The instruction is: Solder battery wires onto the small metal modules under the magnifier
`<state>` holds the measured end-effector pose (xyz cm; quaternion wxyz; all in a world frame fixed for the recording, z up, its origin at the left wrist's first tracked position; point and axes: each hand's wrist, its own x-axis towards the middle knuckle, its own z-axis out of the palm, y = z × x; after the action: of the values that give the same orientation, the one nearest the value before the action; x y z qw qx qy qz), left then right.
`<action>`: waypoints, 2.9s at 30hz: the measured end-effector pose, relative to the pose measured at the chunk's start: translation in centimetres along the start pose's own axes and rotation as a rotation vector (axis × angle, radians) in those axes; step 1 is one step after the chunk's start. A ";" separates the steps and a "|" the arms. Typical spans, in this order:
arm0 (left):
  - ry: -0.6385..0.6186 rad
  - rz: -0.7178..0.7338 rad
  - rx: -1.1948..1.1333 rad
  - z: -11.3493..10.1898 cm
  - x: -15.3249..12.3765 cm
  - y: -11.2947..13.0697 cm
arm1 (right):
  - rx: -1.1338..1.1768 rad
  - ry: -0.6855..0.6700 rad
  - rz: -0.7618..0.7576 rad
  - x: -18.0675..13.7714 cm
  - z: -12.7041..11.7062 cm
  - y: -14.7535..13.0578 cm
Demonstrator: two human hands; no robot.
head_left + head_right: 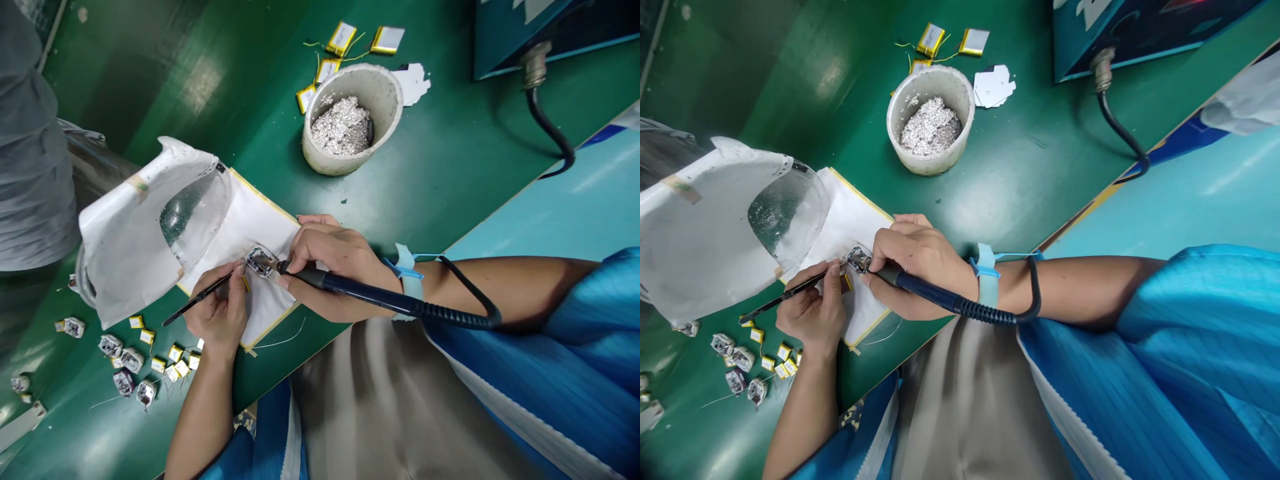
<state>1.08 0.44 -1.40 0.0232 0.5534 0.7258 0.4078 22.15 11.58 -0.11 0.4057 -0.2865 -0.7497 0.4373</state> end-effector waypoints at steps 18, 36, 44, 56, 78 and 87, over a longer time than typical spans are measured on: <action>0.077 -0.142 0.024 0.1 -0.3 -0.1 | 0.058 0.061 0.033 0.3 -0.3 -0.4; 0.101 -0.142 0.037 0.1 -0.7 -0.2 | 0.109 0.103 0.049 0.2 0.0 -0.1; -0.002 -0.008 -0.010 0.0 -0.1 0.0 | 0.036 0.062 0.007 0.3 -0.2 -0.1; -0.020 -0.042 0.037 -0.1 0.1 0.1 | 0.003 0.016 0.012 0.2 0.0 -0.1; -0.397 0.301 0.306 -1.9 0.9 3.2 | 0.027 0.268 -0.043 -0.4 -0.4 0.3; -0.224 0.085 0.344 -12.5 -0.6 -3.3 | -0.001 0.250 0.000 -1.9 0.6 1.1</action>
<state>-7.34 -7.32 4.63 -0.0084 0.6212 0.7536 0.2146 22.68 10.32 -1.92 0.4961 -0.3389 -0.6934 0.3978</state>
